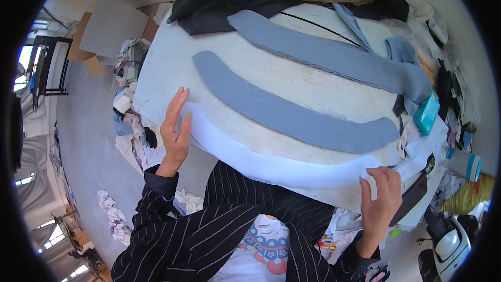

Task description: The person folds a long strip of light blue fabric on a white table, repeatedly aligning and smoothing it by hand. The person handles the fabric strip one at a time, folding it into a compact shape.

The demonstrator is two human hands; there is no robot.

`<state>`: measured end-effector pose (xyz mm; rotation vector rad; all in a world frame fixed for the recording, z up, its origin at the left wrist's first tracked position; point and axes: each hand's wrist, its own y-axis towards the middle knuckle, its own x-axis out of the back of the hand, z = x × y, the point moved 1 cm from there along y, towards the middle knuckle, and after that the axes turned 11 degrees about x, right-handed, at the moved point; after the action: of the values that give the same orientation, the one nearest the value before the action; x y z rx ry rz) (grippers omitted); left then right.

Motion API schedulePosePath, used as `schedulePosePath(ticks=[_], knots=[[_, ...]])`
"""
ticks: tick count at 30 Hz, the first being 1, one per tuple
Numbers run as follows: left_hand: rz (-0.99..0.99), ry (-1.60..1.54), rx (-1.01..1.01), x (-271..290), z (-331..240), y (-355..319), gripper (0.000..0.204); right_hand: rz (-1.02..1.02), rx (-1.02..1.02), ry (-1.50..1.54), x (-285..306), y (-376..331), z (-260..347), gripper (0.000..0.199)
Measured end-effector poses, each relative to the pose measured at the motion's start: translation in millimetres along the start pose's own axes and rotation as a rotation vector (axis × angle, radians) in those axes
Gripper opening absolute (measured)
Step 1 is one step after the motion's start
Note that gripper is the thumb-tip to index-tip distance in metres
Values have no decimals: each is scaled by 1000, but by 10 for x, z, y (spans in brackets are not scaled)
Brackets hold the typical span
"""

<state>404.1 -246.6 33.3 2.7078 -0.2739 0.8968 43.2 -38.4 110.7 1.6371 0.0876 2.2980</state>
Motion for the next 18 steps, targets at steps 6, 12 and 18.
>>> schedulePosePath(ticks=[6, 12, 18], knots=[[-152, -81, 76, 72, 171, -98, 35, 184, 361, 688, -937, 575, 1447, 24], [-120, 13, 68, 114, 271, -182, 36, 107, 471, 374, -1733, 754, 1855, 16], [-61, 385, -27, 13, 172, -186, 46, 66, 492, 351, -1738, 752, 1836, 10]])
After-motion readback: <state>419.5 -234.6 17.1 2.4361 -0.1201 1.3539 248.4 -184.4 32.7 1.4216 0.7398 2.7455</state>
